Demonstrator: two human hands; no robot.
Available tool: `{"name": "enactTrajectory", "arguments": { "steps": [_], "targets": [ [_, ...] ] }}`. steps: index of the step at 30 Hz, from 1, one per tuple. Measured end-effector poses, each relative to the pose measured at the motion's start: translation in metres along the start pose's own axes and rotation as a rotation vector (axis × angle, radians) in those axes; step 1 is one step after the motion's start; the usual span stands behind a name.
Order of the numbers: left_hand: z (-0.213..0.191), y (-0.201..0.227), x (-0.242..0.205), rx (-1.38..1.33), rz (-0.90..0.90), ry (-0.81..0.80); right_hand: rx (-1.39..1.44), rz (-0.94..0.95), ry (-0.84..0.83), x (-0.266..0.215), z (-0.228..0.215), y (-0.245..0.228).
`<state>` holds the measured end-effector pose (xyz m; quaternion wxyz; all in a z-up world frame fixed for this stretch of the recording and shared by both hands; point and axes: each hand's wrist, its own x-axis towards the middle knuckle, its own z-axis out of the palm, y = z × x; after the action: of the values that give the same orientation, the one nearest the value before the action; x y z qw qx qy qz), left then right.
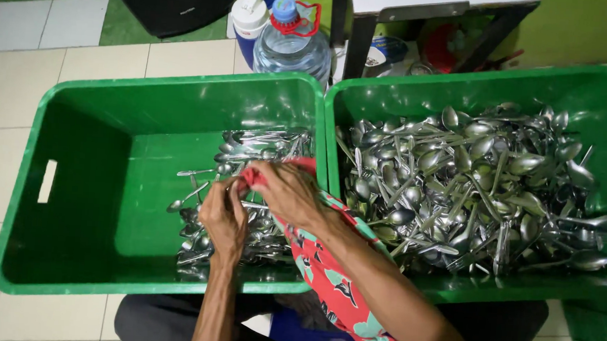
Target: Polishing metal spoons individually with a cloth and moving them between containers.
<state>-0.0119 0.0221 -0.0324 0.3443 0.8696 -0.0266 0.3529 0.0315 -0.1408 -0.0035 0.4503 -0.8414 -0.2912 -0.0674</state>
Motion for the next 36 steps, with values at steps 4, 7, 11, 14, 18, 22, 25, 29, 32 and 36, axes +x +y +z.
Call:
{"name": "enactTrajectory", "arguments": {
  "steps": [4,7,11,14,18,22,25,29,32,36],
  "targets": [
    [-0.003,0.002,0.008,-0.091,-0.023,-0.030,-0.065,0.033,-0.143,-0.015,0.029,0.032],
    [-0.007,-0.007,0.008,-0.054,-0.089,0.009,-0.061,0.089,-0.173,-0.013,0.016,0.017],
    [-0.026,-0.013,0.017,-0.029,-0.163,0.111,0.023,0.207,-0.384,-0.018,-0.011,0.013],
    [-0.045,-0.028,0.021,-0.006,-0.193,0.148,0.010,0.194,-0.341,-0.025,-0.011,0.018],
    [-0.064,-0.037,0.018,-0.015,-0.299,0.169,0.186,0.294,-0.006,-0.009,-0.042,-0.022],
    [-0.047,-0.009,0.022,-0.215,-0.391,0.041,0.468,0.437,0.247,-0.007,-0.020,0.036],
    [-0.039,0.014,0.032,-0.364,-0.389,-0.199,0.621,0.804,0.103,-0.004,-0.032,0.029],
    [-0.019,0.038,0.049,-0.246,-0.328,-0.414,0.686,0.443,-0.129,-0.010,-0.020,0.022],
    [-0.007,0.019,0.053,-0.118,-0.322,-0.450,0.540,0.280,-0.184,-0.017,-0.011,0.016],
    [-0.010,0.013,0.063,-0.011,-0.362,-0.414,0.505,0.288,-0.252,-0.016,-0.029,-0.010]
  ]
}}
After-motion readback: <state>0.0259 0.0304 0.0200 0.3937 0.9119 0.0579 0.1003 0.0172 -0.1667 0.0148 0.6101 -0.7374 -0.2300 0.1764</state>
